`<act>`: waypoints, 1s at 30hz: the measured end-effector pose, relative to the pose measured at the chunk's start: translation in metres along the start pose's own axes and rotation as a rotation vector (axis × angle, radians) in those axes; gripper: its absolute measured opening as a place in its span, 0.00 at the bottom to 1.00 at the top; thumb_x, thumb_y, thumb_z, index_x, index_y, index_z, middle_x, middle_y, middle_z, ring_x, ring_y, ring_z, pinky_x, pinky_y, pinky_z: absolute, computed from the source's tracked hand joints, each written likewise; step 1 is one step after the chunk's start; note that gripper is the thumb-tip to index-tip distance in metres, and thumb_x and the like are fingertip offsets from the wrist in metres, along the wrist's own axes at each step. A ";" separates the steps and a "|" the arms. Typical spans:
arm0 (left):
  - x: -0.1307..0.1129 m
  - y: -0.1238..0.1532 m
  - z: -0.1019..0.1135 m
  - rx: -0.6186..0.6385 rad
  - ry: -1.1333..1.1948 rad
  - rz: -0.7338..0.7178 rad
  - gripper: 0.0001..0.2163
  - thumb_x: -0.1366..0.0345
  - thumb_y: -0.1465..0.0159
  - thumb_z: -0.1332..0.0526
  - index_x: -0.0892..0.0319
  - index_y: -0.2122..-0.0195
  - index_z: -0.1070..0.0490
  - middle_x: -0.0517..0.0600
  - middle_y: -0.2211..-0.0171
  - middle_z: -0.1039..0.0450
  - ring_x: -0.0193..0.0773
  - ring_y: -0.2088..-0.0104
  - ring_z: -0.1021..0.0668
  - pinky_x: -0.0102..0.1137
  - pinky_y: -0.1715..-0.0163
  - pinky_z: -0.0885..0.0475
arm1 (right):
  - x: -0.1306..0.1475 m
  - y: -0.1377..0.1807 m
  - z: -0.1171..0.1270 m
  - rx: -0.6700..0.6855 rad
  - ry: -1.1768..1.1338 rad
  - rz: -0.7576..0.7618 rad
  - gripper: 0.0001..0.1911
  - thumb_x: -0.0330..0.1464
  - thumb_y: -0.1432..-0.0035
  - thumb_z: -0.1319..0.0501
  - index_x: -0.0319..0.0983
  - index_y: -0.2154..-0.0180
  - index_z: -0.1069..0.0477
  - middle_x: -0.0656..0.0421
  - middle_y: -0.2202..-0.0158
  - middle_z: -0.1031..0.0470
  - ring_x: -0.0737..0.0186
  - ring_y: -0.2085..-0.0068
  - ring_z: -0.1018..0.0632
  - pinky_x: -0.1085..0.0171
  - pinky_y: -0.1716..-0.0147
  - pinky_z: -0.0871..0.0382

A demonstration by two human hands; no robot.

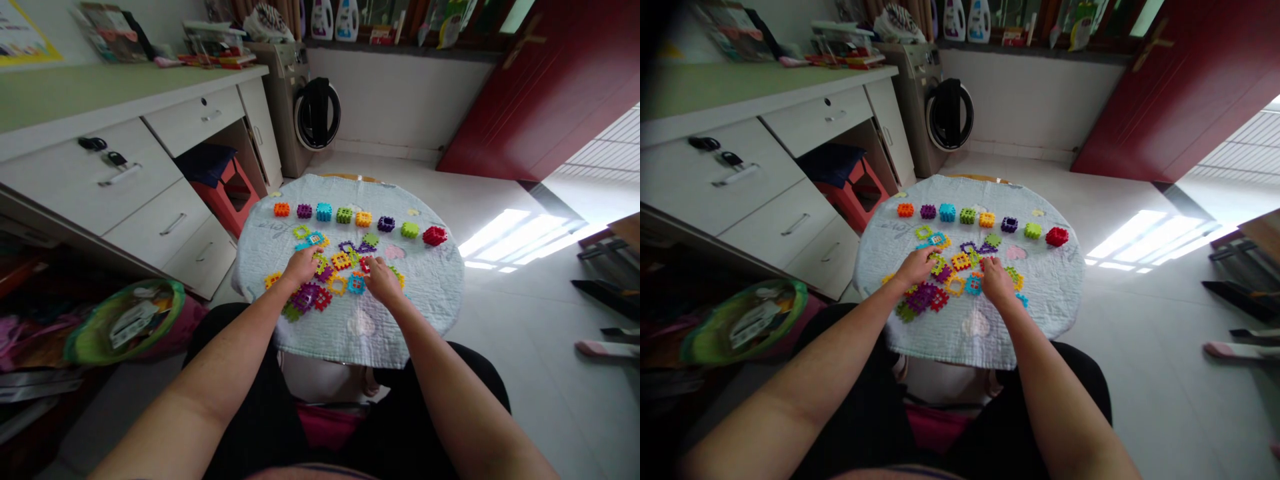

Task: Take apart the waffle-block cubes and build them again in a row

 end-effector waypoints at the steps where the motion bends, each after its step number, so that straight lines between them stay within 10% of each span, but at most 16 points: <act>1: 0.001 0.000 0.001 -0.008 0.015 0.001 0.18 0.73 0.41 0.46 0.60 0.50 0.28 0.51 0.52 0.23 0.39 0.54 0.23 0.31 0.48 0.32 | -0.002 0.000 0.001 0.002 -0.005 -0.004 0.16 0.26 0.44 0.46 0.39 0.52 0.34 0.51 0.53 0.31 0.58 0.58 0.26 0.64 0.61 0.37; 12: 0.005 -0.004 -0.005 0.004 0.073 -0.013 0.16 0.71 0.43 0.43 0.61 0.53 0.27 0.50 0.64 0.23 0.37 0.64 0.23 0.31 0.57 0.29 | -0.006 -0.007 -0.002 0.021 -0.100 0.081 0.12 0.25 0.47 0.44 0.38 0.60 0.31 0.54 0.58 0.26 0.61 0.56 0.27 0.66 0.58 0.38; 23: 0.003 -0.008 -0.002 -0.126 0.053 -0.116 0.16 0.73 0.46 0.42 0.61 0.55 0.27 0.54 0.55 0.27 0.43 0.52 0.25 0.37 0.47 0.30 | 0.008 0.004 -0.009 0.138 0.003 0.137 0.18 0.36 0.47 0.36 0.39 0.54 0.31 0.52 0.53 0.31 0.59 0.56 0.27 0.64 0.58 0.37; 30: 0.007 -0.008 -0.008 0.019 -0.040 -0.132 0.16 0.71 0.45 0.40 0.60 0.54 0.28 0.54 0.55 0.26 0.42 0.53 0.24 0.35 0.48 0.31 | 0.018 0.006 -0.014 0.154 0.132 0.129 0.14 0.35 0.43 0.40 0.39 0.55 0.31 0.50 0.52 0.30 0.56 0.54 0.26 0.64 0.60 0.36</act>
Point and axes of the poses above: each hand's wrist, its own y-axis away from the middle knuckle, its own z-axis out of the back of the hand, x = y × z, the point moved 5 cm from there along -y, towards the middle knuckle
